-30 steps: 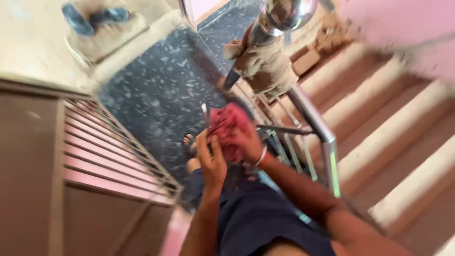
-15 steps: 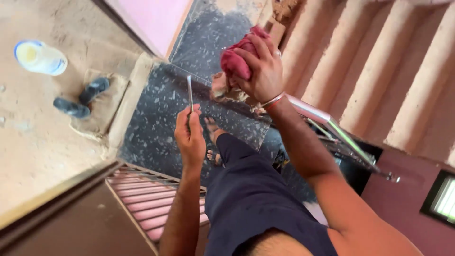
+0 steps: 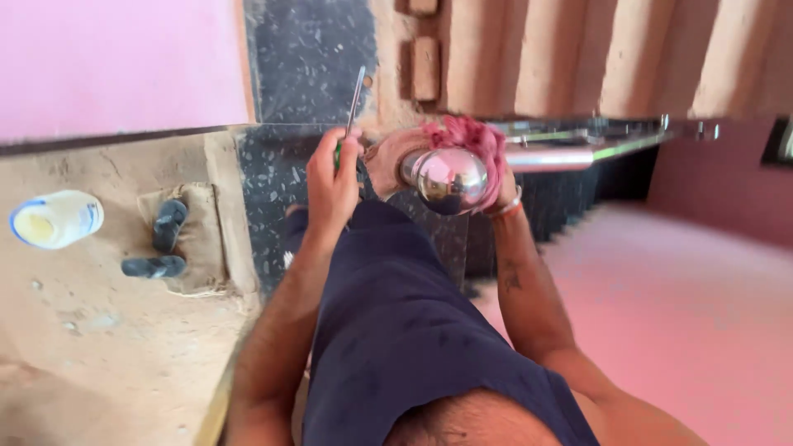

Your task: The recorder is using a screwdriver and a cloth to fix or clean a metal stair railing.

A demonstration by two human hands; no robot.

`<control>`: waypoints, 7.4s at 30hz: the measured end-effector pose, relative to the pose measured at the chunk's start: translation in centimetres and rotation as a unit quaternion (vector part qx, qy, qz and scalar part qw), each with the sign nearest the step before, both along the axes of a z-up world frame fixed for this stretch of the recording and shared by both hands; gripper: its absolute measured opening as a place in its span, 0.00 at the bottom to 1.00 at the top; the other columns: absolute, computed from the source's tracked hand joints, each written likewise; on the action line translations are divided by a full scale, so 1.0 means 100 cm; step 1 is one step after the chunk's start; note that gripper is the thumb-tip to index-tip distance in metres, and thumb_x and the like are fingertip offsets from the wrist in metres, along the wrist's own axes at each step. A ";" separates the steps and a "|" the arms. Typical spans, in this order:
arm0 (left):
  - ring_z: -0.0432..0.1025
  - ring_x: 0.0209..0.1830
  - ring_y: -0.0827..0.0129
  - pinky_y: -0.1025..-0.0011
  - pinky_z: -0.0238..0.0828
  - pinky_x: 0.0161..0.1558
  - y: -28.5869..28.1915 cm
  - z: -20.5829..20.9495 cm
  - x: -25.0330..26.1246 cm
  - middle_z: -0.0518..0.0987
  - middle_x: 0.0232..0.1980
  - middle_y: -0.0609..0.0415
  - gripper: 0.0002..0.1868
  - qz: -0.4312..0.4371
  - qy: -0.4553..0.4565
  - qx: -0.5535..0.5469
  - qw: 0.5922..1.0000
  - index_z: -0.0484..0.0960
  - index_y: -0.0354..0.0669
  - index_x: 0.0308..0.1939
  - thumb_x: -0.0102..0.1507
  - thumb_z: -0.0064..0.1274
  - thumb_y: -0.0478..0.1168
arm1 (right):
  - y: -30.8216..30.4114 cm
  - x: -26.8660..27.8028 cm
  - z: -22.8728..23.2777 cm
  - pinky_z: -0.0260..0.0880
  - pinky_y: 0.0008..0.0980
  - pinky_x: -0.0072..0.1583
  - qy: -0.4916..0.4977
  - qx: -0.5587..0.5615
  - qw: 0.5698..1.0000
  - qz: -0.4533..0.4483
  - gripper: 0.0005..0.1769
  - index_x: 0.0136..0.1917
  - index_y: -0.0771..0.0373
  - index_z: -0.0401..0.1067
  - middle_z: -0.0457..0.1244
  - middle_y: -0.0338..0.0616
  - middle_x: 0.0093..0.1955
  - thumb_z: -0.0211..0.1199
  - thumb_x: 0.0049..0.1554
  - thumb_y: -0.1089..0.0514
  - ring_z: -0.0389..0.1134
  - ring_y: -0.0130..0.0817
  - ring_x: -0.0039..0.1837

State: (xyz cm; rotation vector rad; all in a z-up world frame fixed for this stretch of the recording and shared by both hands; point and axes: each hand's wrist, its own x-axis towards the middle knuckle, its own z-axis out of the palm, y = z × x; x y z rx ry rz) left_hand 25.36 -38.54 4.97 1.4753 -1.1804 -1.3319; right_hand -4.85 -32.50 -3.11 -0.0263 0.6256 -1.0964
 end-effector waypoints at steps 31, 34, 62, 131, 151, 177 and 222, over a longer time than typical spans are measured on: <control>0.78 0.46 0.59 0.57 0.64 0.57 -0.293 -0.075 -0.202 0.83 0.44 0.44 0.10 -0.826 0.061 -0.106 0.550 0.79 0.36 0.52 0.72 0.48 0.38 | -0.158 0.279 -0.101 0.65 0.49 0.73 0.274 0.348 0.172 -0.880 0.28 0.73 0.60 0.64 0.64 0.51 0.69 0.60 0.63 0.48 0.66 0.51 0.69; 0.74 0.42 0.68 0.62 0.62 0.53 -0.287 -0.095 -0.211 0.82 0.40 0.49 0.10 -0.870 0.026 -0.050 0.490 0.80 0.36 0.53 0.72 0.48 0.38 | -0.207 0.322 -0.121 0.65 0.49 0.73 0.366 0.552 0.084 -0.744 0.24 0.72 0.63 0.65 0.64 0.56 0.70 0.61 0.66 0.54 0.65 0.57 0.69; 0.63 0.27 0.84 0.84 0.57 0.27 -0.413 -0.197 -0.369 0.78 0.39 0.56 0.09 -0.907 -0.148 0.262 0.295 0.77 0.36 0.55 0.73 0.45 0.34 | -0.250 0.149 0.004 0.49 0.48 0.67 0.497 0.865 0.055 -0.043 0.27 0.70 0.62 0.76 0.60 0.49 0.75 0.60 0.56 0.65 0.53 0.43 0.73; 0.75 0.35 0.74 0.72 0.73 0.49 -0.178 -0.092 -0.288 0.84 0.34 0.54 0.10 -0.970 0.026 0.241 -0.010 0.87 0.34 0.42 0.70 0.58 0.40 | -0.264 0.127 0.086 0.62 0.22 0.37 0.209 0.800 0.122 -0.549 0.14 0.61 0.70 0.77 0.66 0.41 0.34 0.65 0.61 0.72 0.61 0.19 0.33; 0.74 0.32 0.70 0.68 0.71 0.50 -0.165 -0.071 -0.295 0.83 0.30 0.53 0.09 -0.980 -0.002 0.200 -0.005 0.86 0.37 0.36 0.66 0.57 0.39 | -0.263 0.122 0.097 0.56 0.19 0.34 0.134 0.783 0.119 -0.596 0.15 0.62 0.67 0.77 0.63 0.34 0.33 0.63 0.62 0.70 0.57 0.15 0.31; 0.74 0.40 0.68 0.68 0.69 0.53 -0.171 -0.075 -0.281 0.85 0.37 0.54 0.07 -0.986 0.027 0.159 0.039 0.87 0.40 0.41 0.67 0.58 0.40 | -0.256 0.128 0.100 0.63 0.20 0.41 0.177 0.815 0.142 -0.533 0.13 0.62 0.68 0.78 0.69 0.39 0.41 0.66 0.63 0.71 0.63 0.18 0.37; 0.71 0.42 0.71 0.70 0.71 0.49 -0.181 -0.091 -0.272 0.85 0.38 0.54 0.09 -0.980 0.024 0.187 0.066 0.88 0.40 0.44 0.67 0.60 0.42 | -0.266 0.130 0.088 0.63 0.21 0.42 0.229 0.813 0.134 -0.518 0.15 0.64 0.68 0.76 0.66 0.41 0.40 0.65 0.64 0.73 0.64 0.20 0.36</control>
